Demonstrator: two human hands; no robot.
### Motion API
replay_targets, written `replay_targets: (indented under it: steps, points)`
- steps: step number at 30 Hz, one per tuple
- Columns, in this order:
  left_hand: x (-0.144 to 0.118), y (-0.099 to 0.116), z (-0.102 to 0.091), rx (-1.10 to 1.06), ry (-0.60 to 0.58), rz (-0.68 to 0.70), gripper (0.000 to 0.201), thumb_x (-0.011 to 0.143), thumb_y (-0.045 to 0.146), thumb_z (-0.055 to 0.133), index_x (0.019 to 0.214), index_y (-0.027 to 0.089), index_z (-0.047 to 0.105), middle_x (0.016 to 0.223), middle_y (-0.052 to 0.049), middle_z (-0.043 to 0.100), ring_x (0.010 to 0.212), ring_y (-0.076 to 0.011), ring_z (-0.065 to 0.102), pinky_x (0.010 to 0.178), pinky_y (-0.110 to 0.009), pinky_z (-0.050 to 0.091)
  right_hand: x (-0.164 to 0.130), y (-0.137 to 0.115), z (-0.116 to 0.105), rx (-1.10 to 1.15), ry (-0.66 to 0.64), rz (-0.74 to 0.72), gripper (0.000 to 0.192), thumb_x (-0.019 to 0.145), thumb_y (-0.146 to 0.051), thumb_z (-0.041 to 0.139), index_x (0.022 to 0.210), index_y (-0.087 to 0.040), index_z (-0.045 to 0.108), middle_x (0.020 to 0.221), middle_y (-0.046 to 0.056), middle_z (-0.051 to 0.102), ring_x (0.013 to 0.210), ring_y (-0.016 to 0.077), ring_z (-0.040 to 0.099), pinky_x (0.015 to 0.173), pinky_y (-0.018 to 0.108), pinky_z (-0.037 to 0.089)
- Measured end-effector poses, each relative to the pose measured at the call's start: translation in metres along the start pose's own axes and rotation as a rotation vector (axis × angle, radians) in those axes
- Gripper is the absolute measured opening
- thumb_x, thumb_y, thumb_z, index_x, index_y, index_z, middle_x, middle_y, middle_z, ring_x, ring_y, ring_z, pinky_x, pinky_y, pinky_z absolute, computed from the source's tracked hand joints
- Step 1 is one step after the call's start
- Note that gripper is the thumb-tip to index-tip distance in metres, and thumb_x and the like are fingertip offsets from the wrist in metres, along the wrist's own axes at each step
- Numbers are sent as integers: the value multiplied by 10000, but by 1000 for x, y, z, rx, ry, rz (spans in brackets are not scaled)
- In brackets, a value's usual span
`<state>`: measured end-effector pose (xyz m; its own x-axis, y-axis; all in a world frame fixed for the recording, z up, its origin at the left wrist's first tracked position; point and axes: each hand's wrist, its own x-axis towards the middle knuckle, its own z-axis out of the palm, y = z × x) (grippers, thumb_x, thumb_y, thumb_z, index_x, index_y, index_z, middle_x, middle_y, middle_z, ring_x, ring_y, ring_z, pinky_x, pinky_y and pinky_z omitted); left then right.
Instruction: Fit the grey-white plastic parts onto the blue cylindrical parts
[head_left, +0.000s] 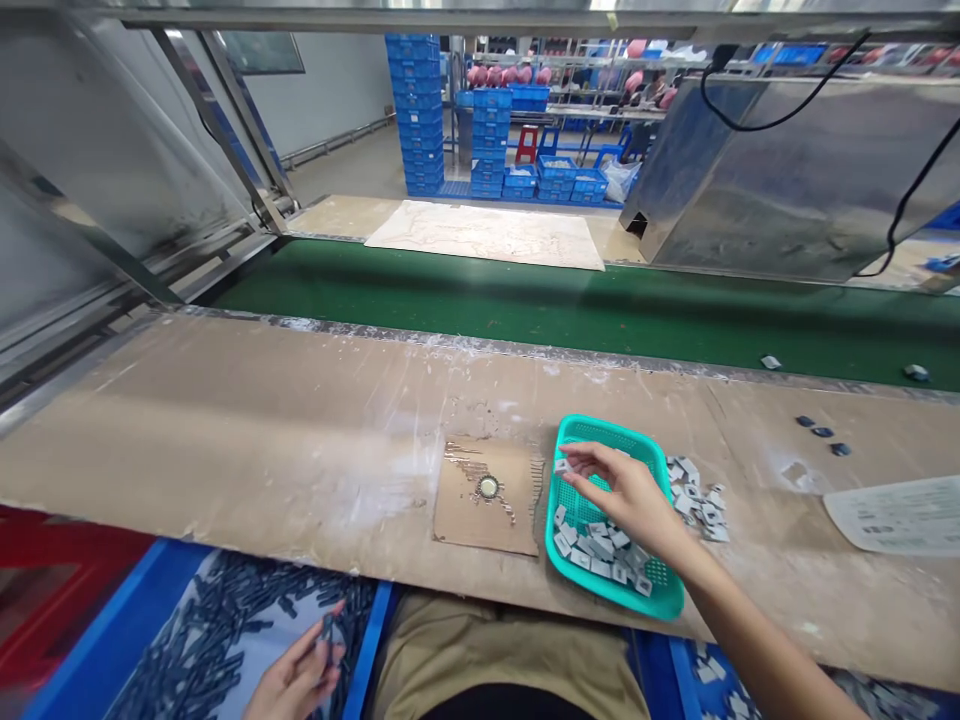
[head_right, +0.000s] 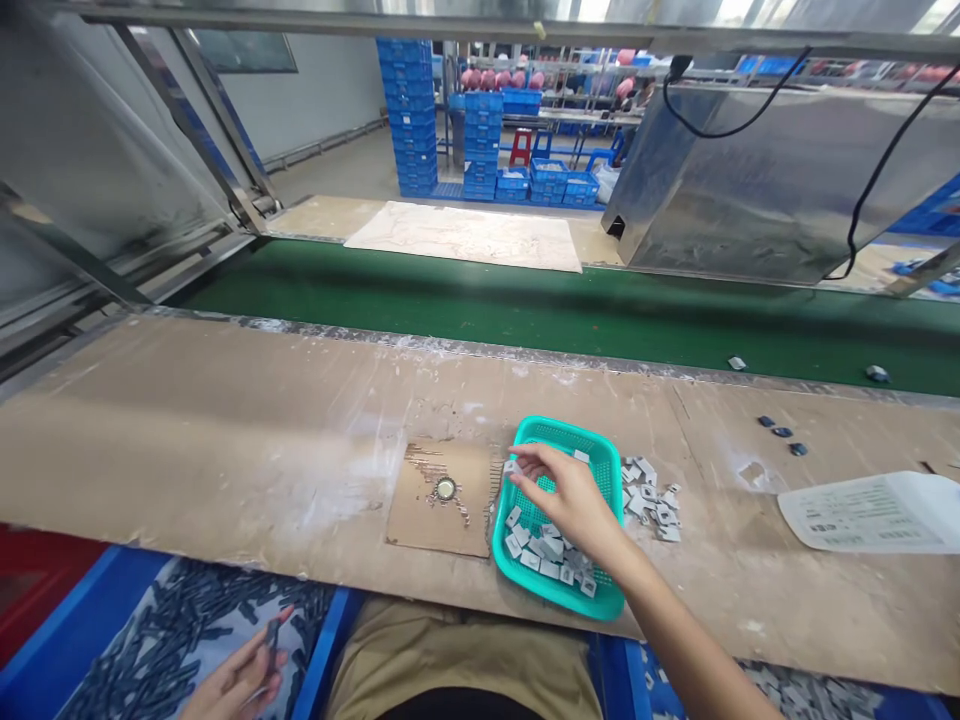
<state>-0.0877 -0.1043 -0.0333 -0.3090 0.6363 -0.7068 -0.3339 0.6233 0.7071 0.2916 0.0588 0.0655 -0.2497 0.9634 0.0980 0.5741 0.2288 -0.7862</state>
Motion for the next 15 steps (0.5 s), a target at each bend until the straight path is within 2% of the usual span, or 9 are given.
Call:
replay_targets:
  steps: [3,6,8,10,13,15]
  points:
    - [-6,15,24,-139,-148,15,615,515,429,819,1030,159,619,694,-29,606,581,-114,517,609,-199,474,9,-13,22,-120,-32,-104,173,820,-280,547,949,-187,614,862,54,646,781,189,607,702,309,490]
    - [-16,25,53,-263,-260,4,526,537,326,830,989,137,637,874,-96,638,797,-184,593,772,-257,493,20,-21,46,-203,-106,-250,155,837,-217,522,949,-172,619,880,75,646,819,196,604,721,309,487]
    - [-24,29,73,-319,-335,-22,456,540,266,833,935,130,648,998,-125,620,919,-243,587,815,-296,496,26,-22,61,-245,-158,-319,156,836,-182,516,943,-160,628,880,86,644,834,199,602,742,309,487]
    - [-30,31,90,-329,-390,-18,378,553,228,825,872,124,651,999,-114,615,906,-250,597,742,-271,523,32,-19,73,-287,-217,-350,167,834,-153,508,939,-152,637,863,90,639,829,197,601,751,306,489]
    - [-32,33,110,-317,-412,32,326,548,226,826,784,113,632,812,-63,619,719,-190,625,540,-187,510,35,-16,83,-344,-293,-340,196,841,-132,476,940,-147,644,863,99,633,831,202,600,758,317,487]
    - [-31,35,121,-318,-433,44,344,548,257,827,781,107,623,720,-41,600,622,-154,611,462,-158,478,34,-18,83,-319,-296,-312,200,843,-144,471,934,-143,649,866,107,636,833,211,598,759,331,483]
